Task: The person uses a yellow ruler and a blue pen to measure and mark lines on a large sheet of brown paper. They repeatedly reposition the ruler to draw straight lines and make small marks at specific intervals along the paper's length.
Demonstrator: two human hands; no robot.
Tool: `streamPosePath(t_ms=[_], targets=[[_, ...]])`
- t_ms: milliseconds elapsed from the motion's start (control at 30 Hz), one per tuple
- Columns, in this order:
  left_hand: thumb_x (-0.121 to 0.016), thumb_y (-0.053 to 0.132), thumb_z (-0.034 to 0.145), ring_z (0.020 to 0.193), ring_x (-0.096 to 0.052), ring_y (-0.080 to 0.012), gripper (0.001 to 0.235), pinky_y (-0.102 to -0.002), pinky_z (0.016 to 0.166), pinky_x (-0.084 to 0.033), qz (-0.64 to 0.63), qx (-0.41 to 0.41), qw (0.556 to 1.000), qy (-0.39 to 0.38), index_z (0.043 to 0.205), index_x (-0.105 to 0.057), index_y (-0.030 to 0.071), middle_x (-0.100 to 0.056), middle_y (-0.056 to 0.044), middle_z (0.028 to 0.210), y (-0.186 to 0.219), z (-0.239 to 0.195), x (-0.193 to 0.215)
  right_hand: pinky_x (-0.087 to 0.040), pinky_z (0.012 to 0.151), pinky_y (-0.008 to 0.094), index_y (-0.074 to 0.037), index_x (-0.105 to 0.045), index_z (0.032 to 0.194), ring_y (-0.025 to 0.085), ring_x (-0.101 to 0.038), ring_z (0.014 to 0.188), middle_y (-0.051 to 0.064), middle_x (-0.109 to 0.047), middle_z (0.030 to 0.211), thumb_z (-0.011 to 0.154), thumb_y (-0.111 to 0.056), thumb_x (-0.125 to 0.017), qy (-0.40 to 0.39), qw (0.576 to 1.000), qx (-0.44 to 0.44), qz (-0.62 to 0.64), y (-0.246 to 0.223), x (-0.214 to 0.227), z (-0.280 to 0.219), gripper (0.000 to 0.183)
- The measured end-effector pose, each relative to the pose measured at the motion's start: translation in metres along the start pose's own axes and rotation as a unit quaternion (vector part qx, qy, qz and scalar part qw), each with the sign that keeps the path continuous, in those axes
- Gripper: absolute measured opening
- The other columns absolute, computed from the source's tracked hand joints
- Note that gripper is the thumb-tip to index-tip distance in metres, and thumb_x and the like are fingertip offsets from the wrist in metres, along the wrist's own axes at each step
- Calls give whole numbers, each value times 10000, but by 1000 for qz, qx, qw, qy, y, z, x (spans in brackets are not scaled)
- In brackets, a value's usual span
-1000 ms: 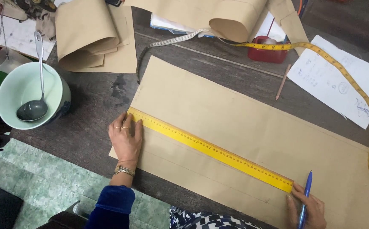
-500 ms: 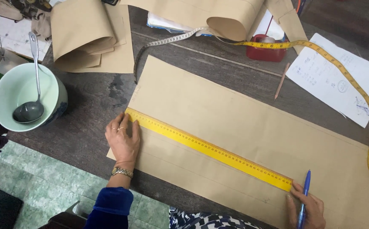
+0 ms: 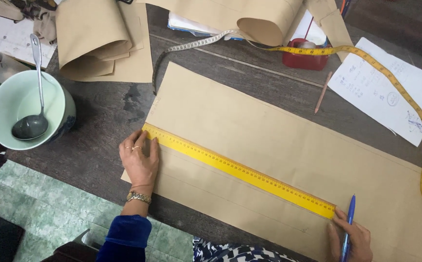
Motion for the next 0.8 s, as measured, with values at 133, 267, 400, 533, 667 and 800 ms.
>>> streamPosePath(t_ms=[133, 267, 400, 533, 667, 800], targets=[[-660, 219, 918, 1032, -525, -329, 310, -451, 911, -458, 2, -10, 1000, 9, 1125, -695, -9, -621, -147, 1154, 0, 0, -1, -453, 991, 283, -63, -661, 1101, 225, -629, 1081, 131, -673, 1272, 851, -37, -736, 18, 999, 36, 26, 6, -1, 1, 262], [-659, 220, 928, 1041, -523, -341, 322, -454, 917, -451, 5, -11, 1000, 2, 1138, -686, -23, -619, -160, 1169, 1, 1, 1, -424, 1038, 339, -42, -662, 1082, 235, -645, 1089, 138, -675, 1234, 896, -44, -685, 38, 997, 39, 56, -8, 3, 5, 188], [-655, 216, 934, 1048, -522, -347, 325, -471, 911, -447, 9, -17, 1000, -1, 1147, -688, -27, -615, -160, 1182, 1, 1, 1, -479, 969, 321, -78, -660, 1088, 232, -577, 1051, 92, -679, 1239, 896, -61, -677, 28, 999, 20, 33, -11, 5, 5, 194], [-674, 187, 936, 1045, -527, -349, 313, -463, 921, -456, 18, -41, 999, 19, 1144, -693, -45, -618, -163, 1177, 3, 0, 2, -459, 1007, 310, -66, -635, 1109, 222, -592, 1072, 112, -663, 1239, 876, -59, -682, 31, 996, 59, 54, -5, 6, 7, 238], [-677, 182, 941, 1031, -530, -361, 304, -472, 906, -462, 20, -43, 999, 13, 1142, -698, -45, -625, -169, 1178, 5, 0, 3, -448, 976, 329, -69, -621, 1089, 230, -611, 1050, 119, -665, 1235, 886, -68, -659, 29, 995, 79, 60, 0, 6, 8, 207], [-663, 196, 956, 1071, -508, -356, 335, -475, 935, -447, 23, -25, 999, -4, 1167, -694, -63, -621, -175, 1204, 5, 0, 3, -461, 959, 334, -93, -619, 1077, 238, -612, 1042, 115, -663, 1247, 864, -64, -672, 11, 996, 57, 69, -2, 7, 8, 222]])
Point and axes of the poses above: each hand's wrist, its own z-axis towards the middle knuckle, its own x-axis out of the back of the hand, y = z × x, the point moved 1 cm from there along z, towards the middle knuckle
